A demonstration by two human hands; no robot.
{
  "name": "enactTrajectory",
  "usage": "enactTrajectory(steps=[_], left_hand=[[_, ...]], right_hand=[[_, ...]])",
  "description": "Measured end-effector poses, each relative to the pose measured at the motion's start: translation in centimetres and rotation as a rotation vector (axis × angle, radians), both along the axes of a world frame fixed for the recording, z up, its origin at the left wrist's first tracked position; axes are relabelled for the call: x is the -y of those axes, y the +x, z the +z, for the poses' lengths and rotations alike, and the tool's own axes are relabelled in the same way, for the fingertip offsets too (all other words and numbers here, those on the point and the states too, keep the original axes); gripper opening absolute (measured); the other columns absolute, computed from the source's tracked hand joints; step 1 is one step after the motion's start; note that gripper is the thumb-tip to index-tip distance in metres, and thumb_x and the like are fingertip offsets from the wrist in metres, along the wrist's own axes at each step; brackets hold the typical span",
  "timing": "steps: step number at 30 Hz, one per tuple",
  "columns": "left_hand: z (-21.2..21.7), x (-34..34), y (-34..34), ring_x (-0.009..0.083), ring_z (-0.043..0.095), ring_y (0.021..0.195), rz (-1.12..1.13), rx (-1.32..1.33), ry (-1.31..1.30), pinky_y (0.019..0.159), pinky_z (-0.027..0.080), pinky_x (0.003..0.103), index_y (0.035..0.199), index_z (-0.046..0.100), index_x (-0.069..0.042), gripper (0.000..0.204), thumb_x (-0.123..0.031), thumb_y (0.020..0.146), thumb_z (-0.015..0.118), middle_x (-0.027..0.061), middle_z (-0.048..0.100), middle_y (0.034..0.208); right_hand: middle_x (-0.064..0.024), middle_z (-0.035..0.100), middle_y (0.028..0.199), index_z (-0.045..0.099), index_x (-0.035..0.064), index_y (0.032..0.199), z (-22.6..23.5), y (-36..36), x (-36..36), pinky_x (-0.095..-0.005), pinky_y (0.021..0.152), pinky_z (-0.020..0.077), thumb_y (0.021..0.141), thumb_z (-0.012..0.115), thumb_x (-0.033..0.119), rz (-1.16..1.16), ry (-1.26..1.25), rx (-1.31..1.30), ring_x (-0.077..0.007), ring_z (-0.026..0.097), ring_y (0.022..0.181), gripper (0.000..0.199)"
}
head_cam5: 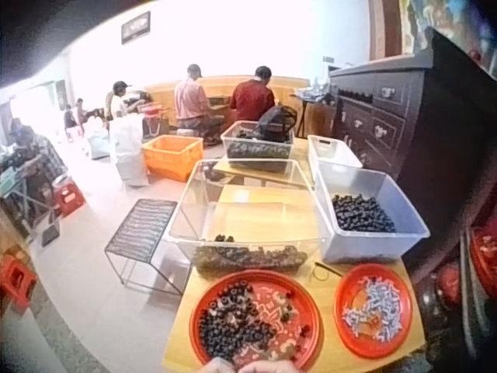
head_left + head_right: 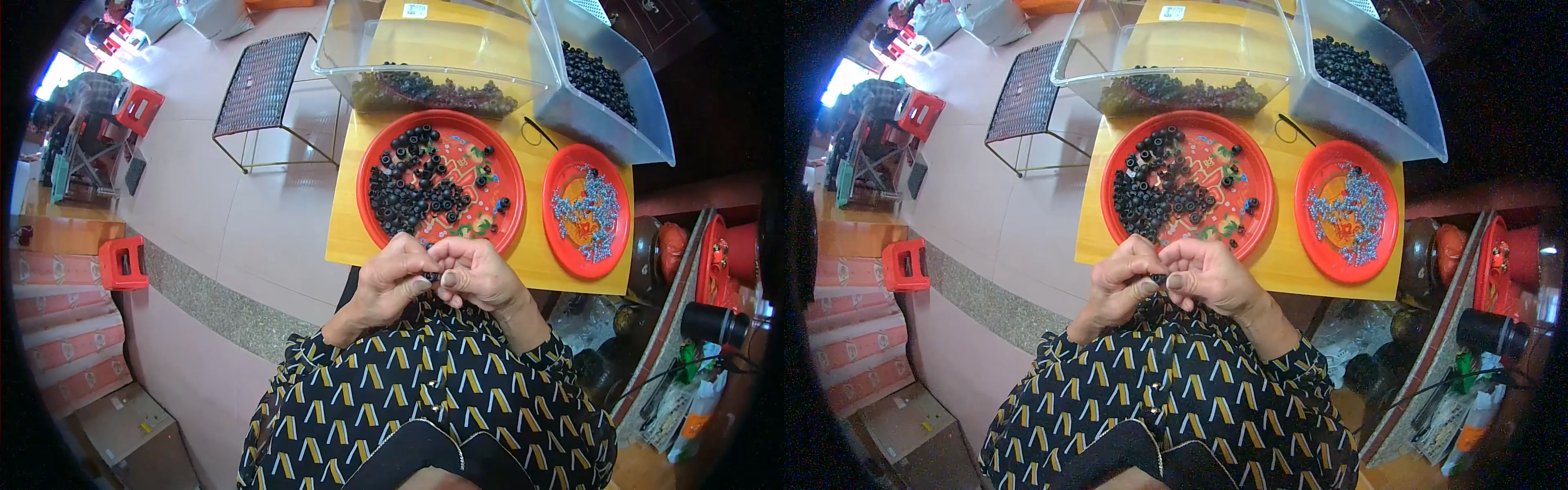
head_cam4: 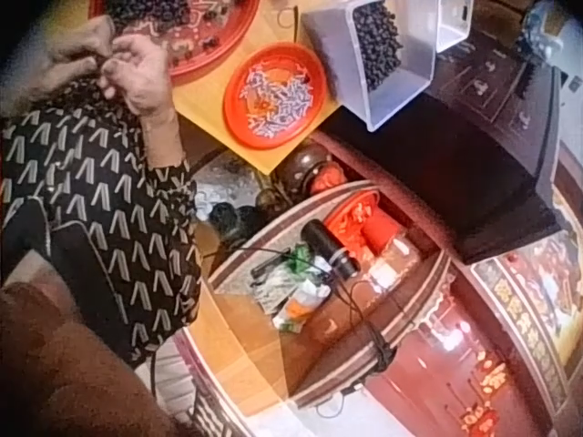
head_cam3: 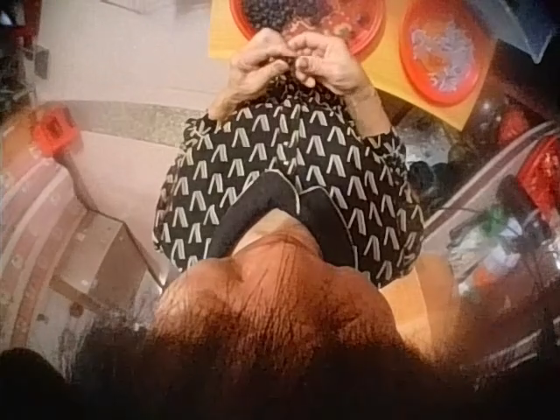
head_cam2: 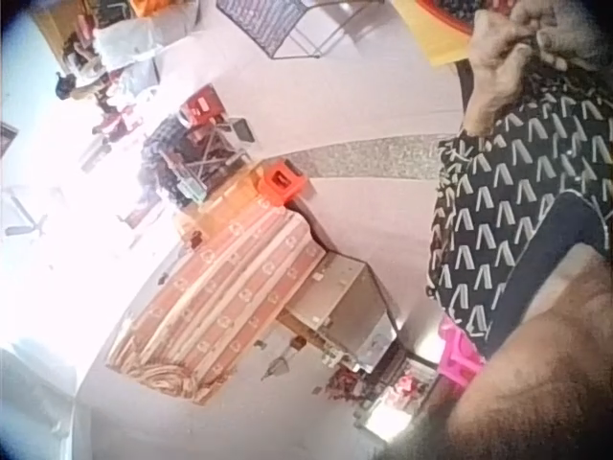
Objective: The person assembles small components by picking black plastic caps and metal pins from trays and pressing the pins into the caps by hand.
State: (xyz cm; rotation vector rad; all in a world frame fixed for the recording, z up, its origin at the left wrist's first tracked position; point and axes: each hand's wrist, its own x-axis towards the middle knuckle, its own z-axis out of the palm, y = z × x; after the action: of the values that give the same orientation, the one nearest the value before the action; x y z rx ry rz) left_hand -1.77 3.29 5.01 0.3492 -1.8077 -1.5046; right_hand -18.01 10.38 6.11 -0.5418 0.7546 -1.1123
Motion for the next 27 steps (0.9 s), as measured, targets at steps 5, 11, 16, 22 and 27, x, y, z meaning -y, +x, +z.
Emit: enactTrajectory(steps=[5, 11, 16, 22, 27], left_hand=[[-0.2, -0.2, -0.1, 0.0155, 0.045, 0.069, -0.046, -0.002, 0.005, 0.065, 0.037, 0.028, 0.085, 0.062, -0.002, 0.013, -0.01, 0.075, 0.063, 0.0021, 0.05, 0.07], [-0.3, -0.3, -0.6, 0.0158, 0.047, 0.069, -0.082, -0.019, -0.036, 0.064, 0.038, 0.028, 0.085, 0.062, -0.002, 0.013, -0.011, 0.075, 0.064, 0.0018, 0.051, 0.07], [-0.8, -0.4, -0.9, 0.016, 0.05, 0.069, -0.048, -0.002, -0.001, 0.064, 0.04, 0.028, 0.086, 0.062, -0.002, 0.014, -0.01, 0.075, 0.065, 0.004, 0.053, 0.072], [-1.3, -0.9, -0.9, 0.0144, 0.051, 0.072, 0.004, 0.038, 0.155, 0.065, 0.041, 0.026, 0.091, 0.061, 0.001, 0.017, -0.003, 0.074, 0.063, 0.0058, 0.055, 0.077], [1.9, -1.0, -0.6, 0.0164, 0.05, 0.076, 0.083, -0.009, 0.295, 0.067, 0.04, 0.027, 0.098, 0.057, 0.006, 0.031, 0.001, 0.069, 0.064, 0.0098, 0.053, 0.078]], right_hand=[[-0.0069, 0.057, 0.076, 0.051, -0.0017, 0.096, -1.5, 0.2, -0.9, -0.0175, 0.044, 0.0412, 0.081, 0.062, 0.016, 0.089, -0.023, 0.301, -0.0086, 0.053, 0.057, 0.026], [-0.0055, 0.058, 0.068, 0.052, -0.0002, 0.087, -1.0, 0.0, -1.3, -0.0168, 0.039, 0.0394, 0.08, 0.063, 0.017, 0.018, -0.008, 0.176, -0.0072, 0.053, 0.05, 0.021], [-0.0019, 0.056, 0.064, 0.052, 0.0032, 0.084, -1.4, 0.5, -1.0, -0.0151, 0.038, 0.0382, 0.083, 0.06, 0.018, -0.034, -0.022, 0.113, -0.0043, 0.05, 0.047, 0.017], [-0.002, 0.054, 0.066, 0.052, 0.0031, 0.085, -0.6, -0.3, -0.7, -0.0159, 0.039, 0.0381, 0.084, 0.059, 0.019, -0.006, 0.042, 0.102, -0.0049, 0.049, 0.05, 0.018], [-0.0041, 0.057, 0.068, 0.054, 0.0008, 0.093, 1.4, -2.4, -0.4, -0.0164, 0.041, 0.0391, 0.083, 0.06, 0.02, -0.013, 0.047, -0.059, -0.0075, 0.051, 0.05, 0.022]])
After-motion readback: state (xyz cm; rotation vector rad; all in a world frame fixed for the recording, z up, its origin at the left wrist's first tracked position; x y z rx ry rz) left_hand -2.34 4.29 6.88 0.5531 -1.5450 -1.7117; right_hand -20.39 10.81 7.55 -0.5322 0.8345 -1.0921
